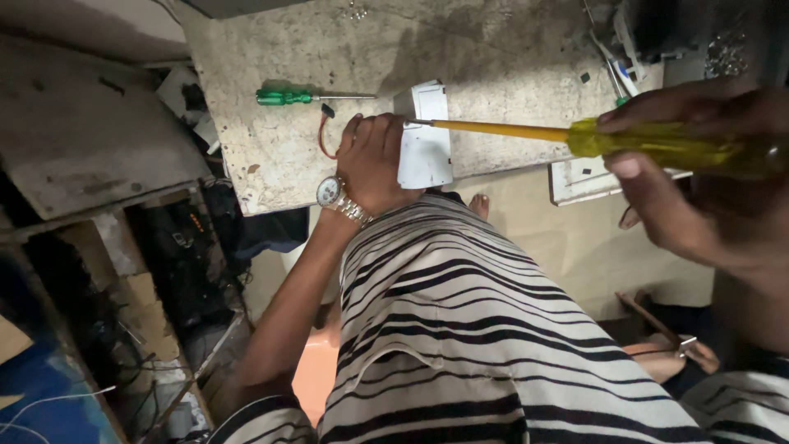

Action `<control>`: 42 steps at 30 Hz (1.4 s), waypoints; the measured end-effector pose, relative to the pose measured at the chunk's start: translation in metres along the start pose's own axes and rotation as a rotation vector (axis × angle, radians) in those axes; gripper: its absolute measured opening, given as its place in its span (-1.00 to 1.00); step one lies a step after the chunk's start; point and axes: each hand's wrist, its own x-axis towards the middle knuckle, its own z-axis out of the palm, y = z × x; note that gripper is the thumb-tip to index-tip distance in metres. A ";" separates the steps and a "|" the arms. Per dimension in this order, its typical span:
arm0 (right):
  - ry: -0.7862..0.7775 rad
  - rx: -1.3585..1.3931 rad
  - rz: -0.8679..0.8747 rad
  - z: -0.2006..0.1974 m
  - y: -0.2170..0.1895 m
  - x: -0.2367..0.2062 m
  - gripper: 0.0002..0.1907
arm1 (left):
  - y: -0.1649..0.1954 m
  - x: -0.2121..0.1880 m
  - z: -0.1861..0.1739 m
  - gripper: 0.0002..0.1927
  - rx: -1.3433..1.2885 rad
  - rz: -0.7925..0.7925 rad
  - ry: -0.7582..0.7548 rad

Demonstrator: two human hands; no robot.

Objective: The person disassembles a small white electronic device, removes a green circuit board, and uses a yellow screwdriver to unscrew and reassemble the casing. The person handles the device and wires throughout the process.

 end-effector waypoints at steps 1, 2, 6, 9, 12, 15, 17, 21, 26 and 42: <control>-0.034 -0.010 -0.028 0.002 -0.004 0.006 -0.53 | 0.000 -0.001 -0.001 -0.09 -0.003 -0.005 0.002; -0.067 -0.021 -0.055 0.003 -0.008 0.012 -0.52 | 0.000 -0.002 -0.002 -0.08 -0.006 -0.009 0.005; -0.086 -0.118 -0.062 0.011 -0.021 0.014 -0.51 | -0.003 -0.007 -0.004 -0.06 -0.004 -0.010 0.007; -0.056 -0.162 -0.161 0.014 -0.026 0.011 -0.53 | -0.004 -0.008 -0.003 -0.04 -0.005 0.010 0.039; -0.047 -0.182 -0.153 0.015 -0.030 0.009 -0.53 | -0.004 -0.008 -0.002 -0.04 0.018 0.020 0.045; -0.059 -0.148 -0.090 0.014 -0.030 0.009 -0.52 | -0.002 -0.008 -0.001 -0.04 0.024 0.017 0.037; -0.048 -0.167 -0.142 0.014 -0.028 0.008 -0.52 | -0.001 -0.008 -0.002 -0.04 0.011 0.000 0.027; -0.055 -0.241 -0.252 0.013 -0.023 0.009 -0.53 | 0.001 -0.010 -0.002 -0.05 0.030 0.010 0.052; -0.054 -0.201 -0.212 0.013 -0.024 0.006 -0.52 | 0.000 -0.010 -0.001 -0.06 0.022 0.015 0.082; -0.056 -0.336 -0.288 0.007 -0.012 -0.004 -0.52 | 0.000 -0.011 -0.004 0.04 0.013 -0.032 -0.011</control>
